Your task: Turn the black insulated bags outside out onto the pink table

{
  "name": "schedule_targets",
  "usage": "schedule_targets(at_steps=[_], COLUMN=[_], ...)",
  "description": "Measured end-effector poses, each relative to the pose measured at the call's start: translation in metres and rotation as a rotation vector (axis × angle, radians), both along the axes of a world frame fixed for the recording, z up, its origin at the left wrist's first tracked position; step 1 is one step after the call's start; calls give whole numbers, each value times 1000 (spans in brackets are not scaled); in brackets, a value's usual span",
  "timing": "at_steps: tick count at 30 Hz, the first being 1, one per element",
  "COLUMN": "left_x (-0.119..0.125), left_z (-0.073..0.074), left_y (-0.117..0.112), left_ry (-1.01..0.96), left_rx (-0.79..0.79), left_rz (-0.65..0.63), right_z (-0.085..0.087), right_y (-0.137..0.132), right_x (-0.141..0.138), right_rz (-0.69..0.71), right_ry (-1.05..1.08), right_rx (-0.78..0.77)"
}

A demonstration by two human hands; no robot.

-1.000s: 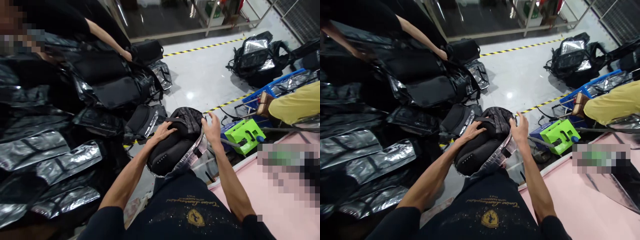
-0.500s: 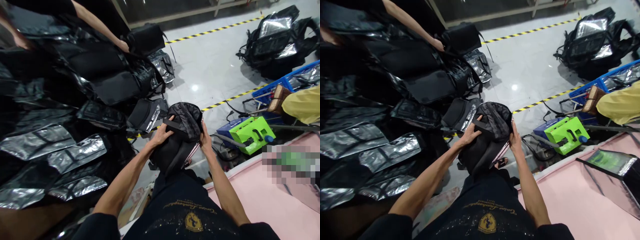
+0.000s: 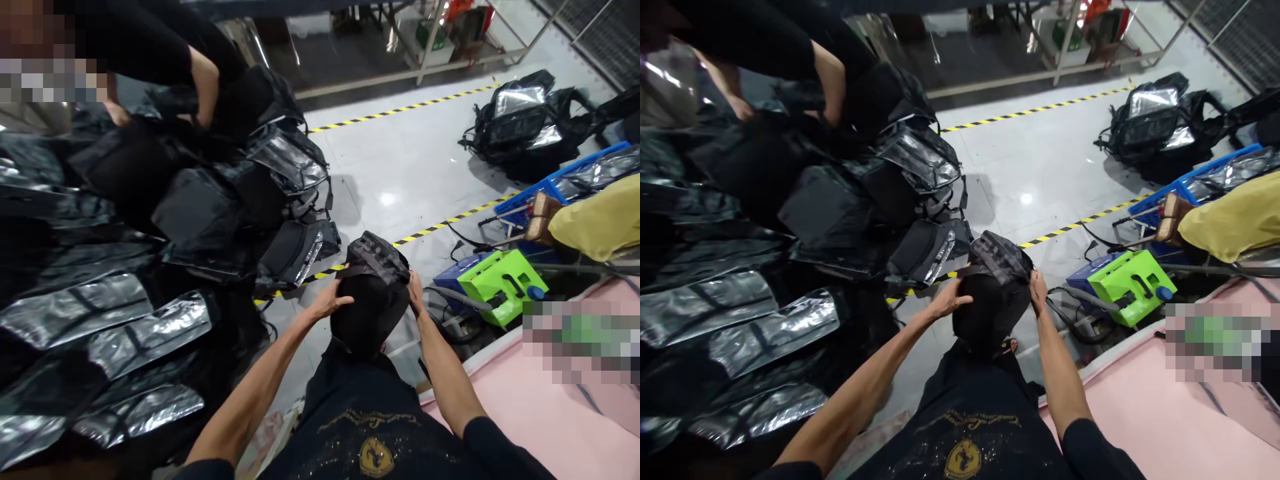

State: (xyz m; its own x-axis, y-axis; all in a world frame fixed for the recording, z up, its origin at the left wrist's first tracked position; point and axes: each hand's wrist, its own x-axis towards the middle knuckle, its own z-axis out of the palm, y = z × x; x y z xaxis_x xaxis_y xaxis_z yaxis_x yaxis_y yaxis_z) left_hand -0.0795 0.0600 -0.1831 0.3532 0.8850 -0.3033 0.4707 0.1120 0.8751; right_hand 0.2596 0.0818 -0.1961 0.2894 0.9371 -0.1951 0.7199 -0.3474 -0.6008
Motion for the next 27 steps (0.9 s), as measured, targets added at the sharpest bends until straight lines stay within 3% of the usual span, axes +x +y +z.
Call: schedule_targets(at_steps=[3,5,7,8,10,12,13,15,18,20,23,27], left_x=[-5,0,14,23,41,54,58,60,54,49,37,21], left_z=[24,63,116,143,188,204,200,172,117,95,89,85], left_y=[-23,-31,-33,-33,-31,-27,-24,-18,-8,-1,7,9], left_ry=[166,186,198,214,265,319,337,333,228,151,66,-101], left_rx=[151,345,512,573,625,613,583,479,291,196,98,103], left_rz=[154,290,363,357,225,62,2,-50,-47,-43,-26,120], right_z=[24,55,96,118,156,177,179,166,125,102,96,116], right_y=[-16,-20,-20,-20,-21,-21,-20,-15,0,8,10,8], right_x=[38,58,67,64,49,26,15,-1,-4,5,24,43], right_rz=[-186,-258,-249,-204,-53,82,116,92,-2,-19,-17,-5], right_ry=[-79,-158,-287,-357,-455,-475,-460,-393,-178,-37,44,224], right_rx=[-2,62,205,293,445,507,496,370,12,-141,-146,61])
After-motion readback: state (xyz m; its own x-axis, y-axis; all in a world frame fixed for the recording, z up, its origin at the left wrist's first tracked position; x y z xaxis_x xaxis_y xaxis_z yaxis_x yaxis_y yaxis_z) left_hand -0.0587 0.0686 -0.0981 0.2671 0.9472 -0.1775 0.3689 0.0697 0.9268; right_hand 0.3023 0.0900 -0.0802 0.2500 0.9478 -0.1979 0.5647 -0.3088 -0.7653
